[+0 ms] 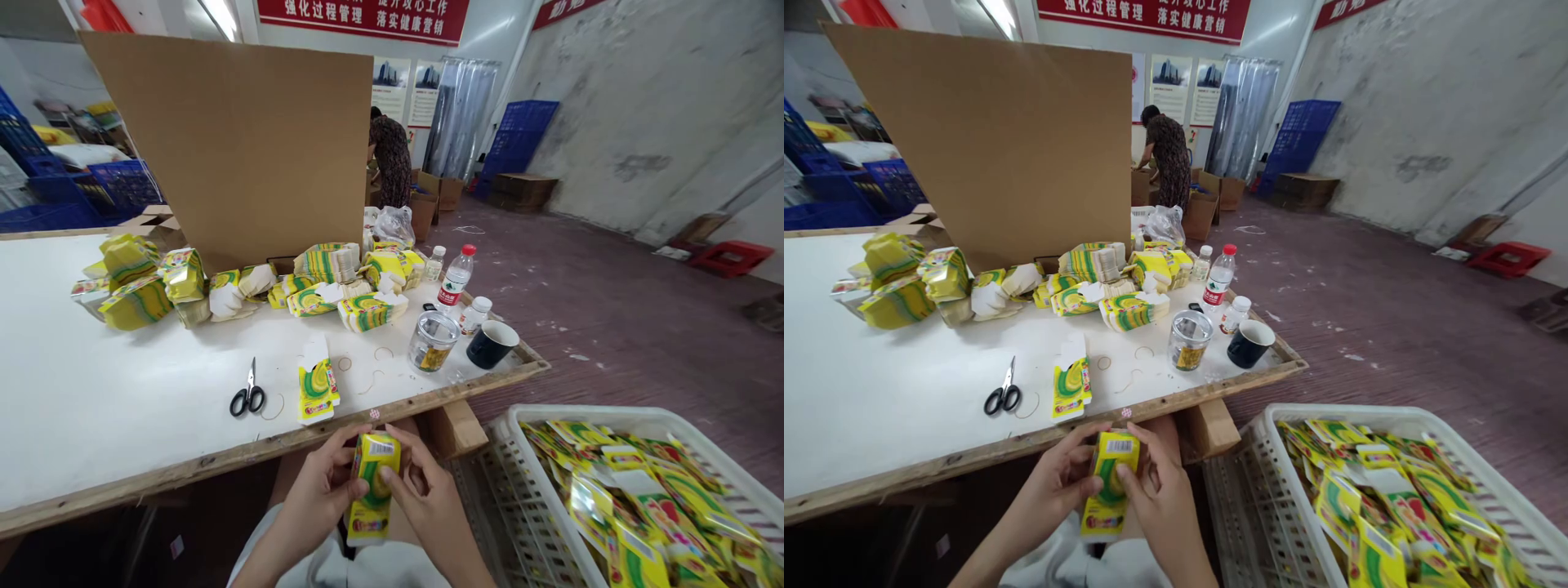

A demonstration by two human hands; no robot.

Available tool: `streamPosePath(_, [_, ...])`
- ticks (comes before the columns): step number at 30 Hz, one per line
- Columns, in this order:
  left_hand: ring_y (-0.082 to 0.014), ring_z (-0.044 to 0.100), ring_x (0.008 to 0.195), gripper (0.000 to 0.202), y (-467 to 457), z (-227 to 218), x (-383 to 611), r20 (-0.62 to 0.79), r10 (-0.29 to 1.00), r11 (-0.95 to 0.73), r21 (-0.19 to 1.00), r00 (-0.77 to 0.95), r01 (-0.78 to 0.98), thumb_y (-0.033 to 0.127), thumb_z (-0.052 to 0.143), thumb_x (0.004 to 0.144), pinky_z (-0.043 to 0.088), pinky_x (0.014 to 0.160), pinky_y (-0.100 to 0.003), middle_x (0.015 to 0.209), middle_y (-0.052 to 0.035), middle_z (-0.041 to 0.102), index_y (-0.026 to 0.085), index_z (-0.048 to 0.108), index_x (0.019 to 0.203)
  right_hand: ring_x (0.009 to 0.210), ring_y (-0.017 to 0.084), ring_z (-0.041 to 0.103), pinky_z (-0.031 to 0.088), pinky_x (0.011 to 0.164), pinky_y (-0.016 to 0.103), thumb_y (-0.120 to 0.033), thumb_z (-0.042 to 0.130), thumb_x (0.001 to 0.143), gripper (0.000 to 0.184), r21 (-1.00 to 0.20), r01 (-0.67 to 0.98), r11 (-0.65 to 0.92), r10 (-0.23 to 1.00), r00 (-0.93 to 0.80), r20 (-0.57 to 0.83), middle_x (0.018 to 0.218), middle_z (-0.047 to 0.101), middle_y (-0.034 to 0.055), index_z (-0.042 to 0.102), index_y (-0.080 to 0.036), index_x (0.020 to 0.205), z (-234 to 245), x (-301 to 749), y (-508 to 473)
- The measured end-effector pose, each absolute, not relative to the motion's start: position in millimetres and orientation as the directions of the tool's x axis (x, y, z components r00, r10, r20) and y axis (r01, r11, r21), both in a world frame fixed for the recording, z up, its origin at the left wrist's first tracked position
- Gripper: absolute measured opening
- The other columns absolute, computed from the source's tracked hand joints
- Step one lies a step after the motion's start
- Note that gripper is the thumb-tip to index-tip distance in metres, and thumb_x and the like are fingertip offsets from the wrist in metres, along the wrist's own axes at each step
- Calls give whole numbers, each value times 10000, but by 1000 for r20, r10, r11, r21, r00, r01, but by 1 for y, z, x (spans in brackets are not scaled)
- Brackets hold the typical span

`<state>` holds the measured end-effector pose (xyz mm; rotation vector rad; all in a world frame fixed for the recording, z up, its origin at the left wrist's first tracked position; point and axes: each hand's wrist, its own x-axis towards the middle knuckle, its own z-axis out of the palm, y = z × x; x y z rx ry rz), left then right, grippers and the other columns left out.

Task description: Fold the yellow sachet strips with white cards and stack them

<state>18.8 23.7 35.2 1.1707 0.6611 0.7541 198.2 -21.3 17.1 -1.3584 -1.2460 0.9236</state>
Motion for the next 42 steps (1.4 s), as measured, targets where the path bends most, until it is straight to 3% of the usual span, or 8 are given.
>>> streamPosePath(8, [-276, 703, 1074, 508, 16, 35, 39, 13, 802, 72, 990, 597, -118, 223, 654, 870, 559, 875, -350, 1184, -134, 739, 218, 517, 1360, 805, 223, 704, 574, 699, 300, -396, 736, 817, 247, -988, 13, 153, 897, 418, 144, 866, 717, 65, 700, -188, 946, 19, 198, -28])
streamPosePath(14, [-294, 302, 1480, 664, 64, 16, 16, 281, 928, -368, 787, 244, 496, 150, 618, 837, 252, 1198, -562, 1577, -110, 406, 240, 425, 1465, 704, 131, 658, 521, 601, 247, -309, 747, 831, 265, -846, -20, 533, 280, 948, 154, 979, 671, -23, 583, -301, 1039, 38, 222, -41])
streamPosePath(20, [-341, 612, 1246, 302, 97, -5, -20, 264, 945, -325, 698, 192, 638, 196, 650, 815, 476, 1068, -533, 1266, -106, 719, 217, 754, 1098, 619, 150, 650, 532, 568, 262, -451, 842, 691, 423, -863, -433, 260, 595, 776, -210, 793, 718, 8, 644, -230, 993, 9, 199, -41])
streamPosePath(25, [-287, 713, 1103, 262, 77, 12, -24, 363, 921, -366, 683, 141, 632, 219, 547, 914, 549, 1005, -456, 1130, -63, 784, 253, 781, 1028, 580, 149, 629, 520, 537, 245, -590, 852, 603, 475, -827, -561, 38, 785, 529, -323, 691, 727, 27, 742, -188, 830, 11, 173, -29])
streamPosePath(32, [-250, 707, 1117, 369, 19, 25, 14, 656, 546, -813, 565, 521, 141, 70, 572, 907, 536, 1039, -405, 1104, -78, 788, 244, 715, 1199, 639, 191, 658, 501, 536, 268, -584, 825, 647, 495, -869, -489, -74, 874, 387, -292, 828, 777, 74, 778, -181, 931, 16, 165, -25])
streamPosePath(37, [-312, 494, 1364, 413, 13, 19, 22, 491, 757, -535, 844, 431, -21, 220, 674, 879, 357, 1172, -490, 1400, -114, 618, 266, 661, 1289, 797, 237, 699, 549, 657, 293, -548, 837, 645, 446, -920, -384, -76, 859, 443, -256, 887, 782, 75, 765, -183, 889, 5, 175, -32])
streamPosePath(39, [-330, 399, 1426, 515, 16, 23, 22, 292, 913, -254, 953, 284, -165, 355, 685, 870, 329, 1180, -496, 1498, -115, 518, 272, 587, 1369, 872, 255, 710, 564, 745, 322, -527, 840, 656, 430, -916, -395, -73, 877, 412, -247, 925, 783, 87, 758, -185, 902, 4, 174, -33])
streamPosePath(42, [-357, 522, 1332, 562, 20, 32, 24, -44, 903, 223, 898, 428, -379, 514, 695, 823, 446, 1089, -491, 1369, -140, 645, 242, 642, 1312, 896, 271, 725, 577, 786, 359, -491, 847, 668, 408, -893, -445, -68, 911, 337, -237, 951, 781, 98, 741, -191, 923, 7, 166, -31])
